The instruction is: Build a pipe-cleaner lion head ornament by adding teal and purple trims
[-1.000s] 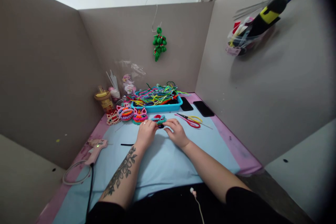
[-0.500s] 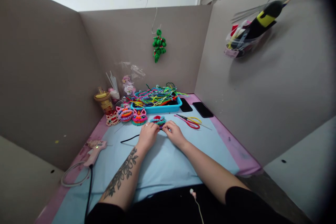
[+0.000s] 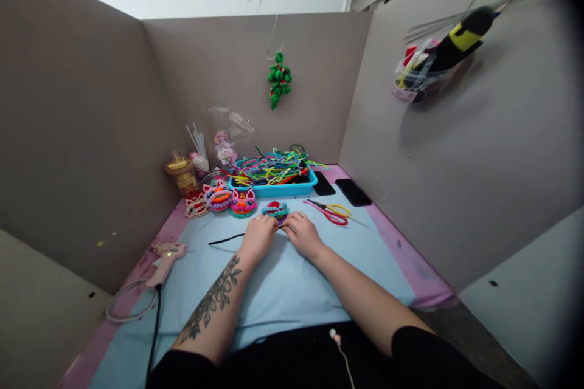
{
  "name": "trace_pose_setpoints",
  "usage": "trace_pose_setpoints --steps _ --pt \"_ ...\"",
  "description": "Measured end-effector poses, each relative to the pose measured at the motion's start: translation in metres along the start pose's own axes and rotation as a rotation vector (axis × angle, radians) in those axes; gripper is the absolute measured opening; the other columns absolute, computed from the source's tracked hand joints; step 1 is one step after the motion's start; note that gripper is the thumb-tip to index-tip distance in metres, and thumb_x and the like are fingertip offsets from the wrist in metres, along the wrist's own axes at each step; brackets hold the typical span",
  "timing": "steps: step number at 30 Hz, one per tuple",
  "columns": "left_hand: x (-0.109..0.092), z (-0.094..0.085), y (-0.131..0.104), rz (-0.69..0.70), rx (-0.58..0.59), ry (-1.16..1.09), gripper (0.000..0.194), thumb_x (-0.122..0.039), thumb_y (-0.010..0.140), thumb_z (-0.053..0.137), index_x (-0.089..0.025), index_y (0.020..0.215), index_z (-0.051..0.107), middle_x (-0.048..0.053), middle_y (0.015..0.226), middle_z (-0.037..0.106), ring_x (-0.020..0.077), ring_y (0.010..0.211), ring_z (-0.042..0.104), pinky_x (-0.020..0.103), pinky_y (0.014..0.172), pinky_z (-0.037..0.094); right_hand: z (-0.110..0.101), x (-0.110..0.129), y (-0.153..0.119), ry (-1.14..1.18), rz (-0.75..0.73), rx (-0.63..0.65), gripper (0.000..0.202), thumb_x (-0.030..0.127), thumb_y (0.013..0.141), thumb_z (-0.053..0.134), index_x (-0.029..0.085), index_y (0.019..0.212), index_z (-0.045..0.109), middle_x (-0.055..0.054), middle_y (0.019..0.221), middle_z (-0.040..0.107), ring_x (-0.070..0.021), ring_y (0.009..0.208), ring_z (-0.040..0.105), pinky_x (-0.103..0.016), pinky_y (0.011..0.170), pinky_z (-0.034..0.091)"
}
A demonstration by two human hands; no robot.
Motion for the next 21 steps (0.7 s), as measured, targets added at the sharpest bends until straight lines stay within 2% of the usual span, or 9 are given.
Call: trace_pose_setpoints --steps 6,13,16,21 --pt "-0.004 -0.002 0.001 -0.042 -0.043 -0.101 0.009 -0.018 0.084 0.053 -0.019 0.082 0.062 0.007 0.083 0.066 0.0228 0.081 0.056 0.032 0.072 0.038 0.003 -0.006 0.004 0.425 0.322 -0.109 0.010 0.017 0.071 0.059 0.021 0.062 0.061 -0.001 0.072 0.055 -0.0186 0.075 0.051 -0.033 0.076 0.040" --pt "-0.011 0.005 0.003 -0.144 -0.184 -0.477 0.008 -0.016 0.080 0.054 -0.019 0.074 0.059 0.004 0.073 0.062 0.0191 0.074 0.054 0.029 0.069 0.039 0.016 -0.010 0.005 0.740 0.551 -0.218 0.016 0.034 0.069 0.062 0.019 0.065 0.058 0.002 0.059 0.051 -0.0127 0.056 0.043 -0.027 0.058 0.035" --pt "-0.019 0.012 0.004 -0.191 -0.244 -0.544 0.009 -0.017 0.081 0.051 -0.018 0.074 0.056 0.003 0.074 0.061 0.0176 0.073 0.054 0.028 0.068 0.040 0.022 -0.009 0.006 0.920 0.621 -0.220 0.024 0.040 0.066 0.064 0.020 0.061 0.051 0.004 0.054 0.046 -0.0100 0.048 0.037 -0.024 0.049 0.030" --pt "-0.027 0.018 0.003 -0.214 -0.304 -0.606 0.010 -0.018 0.084 0.048 -0.018 0.076 0.054 0.003 0.077 0.061 0.0159 0.075 0.056 0.027 0.072 0.043 0.027 -0.005 0.007 1.122 0.657 -0.195 0.033 0.043 0.059 0.070 0.020 0.058 0.047 0.001 0.059 0.050 -0.0107 0.053 0.044 -0.023 0.049 0.034"
Point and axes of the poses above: each hand's wrist, its own y-axis towards the middle knuckle, its own z-axis out of the palm, x = y × z, the point moved 2 cm from there along y, towards the middle knuckle
